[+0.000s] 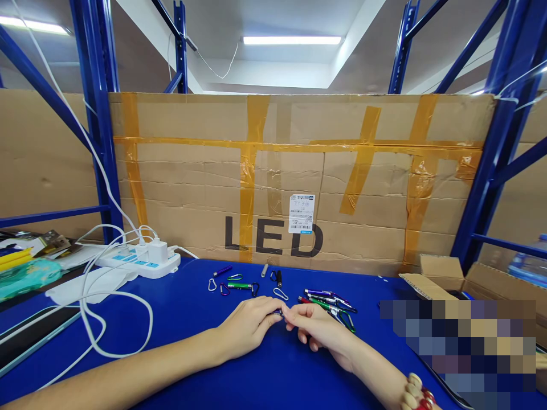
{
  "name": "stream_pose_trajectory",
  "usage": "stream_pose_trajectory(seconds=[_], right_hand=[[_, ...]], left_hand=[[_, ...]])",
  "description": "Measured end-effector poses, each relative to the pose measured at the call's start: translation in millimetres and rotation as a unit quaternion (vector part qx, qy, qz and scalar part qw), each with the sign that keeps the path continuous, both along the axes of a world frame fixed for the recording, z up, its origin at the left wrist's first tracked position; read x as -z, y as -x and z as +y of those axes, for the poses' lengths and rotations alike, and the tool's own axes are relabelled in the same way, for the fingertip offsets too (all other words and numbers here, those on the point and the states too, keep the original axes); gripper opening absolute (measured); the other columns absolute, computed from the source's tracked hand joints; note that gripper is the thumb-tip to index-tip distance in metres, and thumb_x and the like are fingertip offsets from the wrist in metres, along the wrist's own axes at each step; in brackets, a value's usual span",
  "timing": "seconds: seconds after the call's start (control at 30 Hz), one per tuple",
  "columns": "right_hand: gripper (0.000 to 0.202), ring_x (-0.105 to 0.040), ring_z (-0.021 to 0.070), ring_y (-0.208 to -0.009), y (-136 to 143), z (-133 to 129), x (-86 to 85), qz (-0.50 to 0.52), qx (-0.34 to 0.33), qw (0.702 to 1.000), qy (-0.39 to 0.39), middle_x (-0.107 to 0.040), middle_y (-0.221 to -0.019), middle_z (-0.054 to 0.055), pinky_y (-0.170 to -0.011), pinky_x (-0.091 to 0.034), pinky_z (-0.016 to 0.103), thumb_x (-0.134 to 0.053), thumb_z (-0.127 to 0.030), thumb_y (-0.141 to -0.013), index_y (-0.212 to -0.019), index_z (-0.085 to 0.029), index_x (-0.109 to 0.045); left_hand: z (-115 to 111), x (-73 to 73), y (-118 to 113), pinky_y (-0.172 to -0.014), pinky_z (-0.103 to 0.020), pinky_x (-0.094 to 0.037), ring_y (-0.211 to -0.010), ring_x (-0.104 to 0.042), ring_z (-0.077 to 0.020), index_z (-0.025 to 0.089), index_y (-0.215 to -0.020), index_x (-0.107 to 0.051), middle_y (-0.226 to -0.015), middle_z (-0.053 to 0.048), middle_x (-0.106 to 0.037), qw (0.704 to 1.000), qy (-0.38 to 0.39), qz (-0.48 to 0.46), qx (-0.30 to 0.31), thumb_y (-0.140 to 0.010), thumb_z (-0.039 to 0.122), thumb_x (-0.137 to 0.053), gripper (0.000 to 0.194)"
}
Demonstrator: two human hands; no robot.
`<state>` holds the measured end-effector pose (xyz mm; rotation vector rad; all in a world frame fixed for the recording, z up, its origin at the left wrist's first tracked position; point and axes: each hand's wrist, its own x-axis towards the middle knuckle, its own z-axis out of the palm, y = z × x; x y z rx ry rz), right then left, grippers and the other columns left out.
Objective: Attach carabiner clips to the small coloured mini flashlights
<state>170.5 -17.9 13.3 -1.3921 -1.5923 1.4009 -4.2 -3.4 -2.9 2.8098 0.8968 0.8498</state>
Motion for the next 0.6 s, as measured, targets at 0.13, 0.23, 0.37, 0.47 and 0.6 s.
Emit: stream_pose_trajectory(seconds=[0.13,0.23,0.37,0.47,0.6], right_hand=[[0.048,-0.031,0.0020,-0.043,0.2,-0.4,-0.8,-0.003,-0.004,1.000,0.001,-0.045,-0.060,-0.004,-0.035,-0.018,0.014,-0.065,-0.060,-0.056,-0.063,-0.015,-0.049],[0.048,-0.030,0.0022,-0.042,0.4,-0.1,-0.8,-0.007,-0.006,1.000,0.002,-0.045,-0.058,-0.005,-0.035,-0.018,0.015,-0.065,-0.060,-0.057,-0.062,-0.015,-0.049],[0.047,-0.029,0.0024,-0.042,0.4,1.1,0.1,-0.005,-0.010,1.000,0.003,-0.044,-0.055,-0.005,-0.035,-0.017,0.015,-0.064,-0.060,-0.059,-0.062,-0.016,-0.048],[0.048,-0.030,0.0020,-0.042,0.2,1.1,0.6,0.001,-0.011,1.000,0.007,-0.046,-0.058,-0.005,-0.034,-0.018,0.015,-0.065,-0.060,-0.057,-0.062,-0.016,-0.048],[0.047,-0.031,0.0017,-0.043,-0.6,0.4,0.9,0.010,-0.008,1.000,-0.001,-0.047,-0.061,-0.004,-0.034,-0.018,0.013,-0.064,-0.060,-0.059,-0.063,-0.015,-0.049]], left_hand=[[-0.2,-0.3,-0.2,-0.079,-0.024,-0.044,-0.086,-0.057,-0.0145,0.020,-0.096,-0.053,-0.092,-0.001,-0.062,1.000,0.006,0.001,-0.001,-0.091,0.019,-0.035,0.019],[-0.2,0.4,-0.3,-0.079,-0.023,-0.043,-0.087,-0.057,-0.0144,0.020,-0.096,-0.053,-0.092,0.000,-0.062,1.000,0.013,-0.004,0.004,-0.090,0.018,-0.035,0.019],[-0.1,1.6,-0.4,-0.079,-0.023,-0.043,-0.088,-0.057,-0.0143,0.021,-0.096,-0.053,-0.093,0.000,-0.062,1.000,0.022,-0.006,0.005,-0.091,0.019,-0.034,0.019],[-0.2,1.1,0.0,-0.079,-0.022,-0.043,-0.089,-0.058,-0.0139,0.021,-0.096,-0.053,-0.094,0.000,-0.062,0.999,0.035,-0.011,0.011,-0.091,0.020,-0.034,0.019],[-1.0,-1.2,0.9,-0.078,-0.021,-0.043,-0.087,-0.059,-0.0129,0.021,-0.095,-0.052,-0.094,0.001,-0.063,0.998,0.060,-0.015,0.023,-0.092,0.021,-0.034,0.019]])
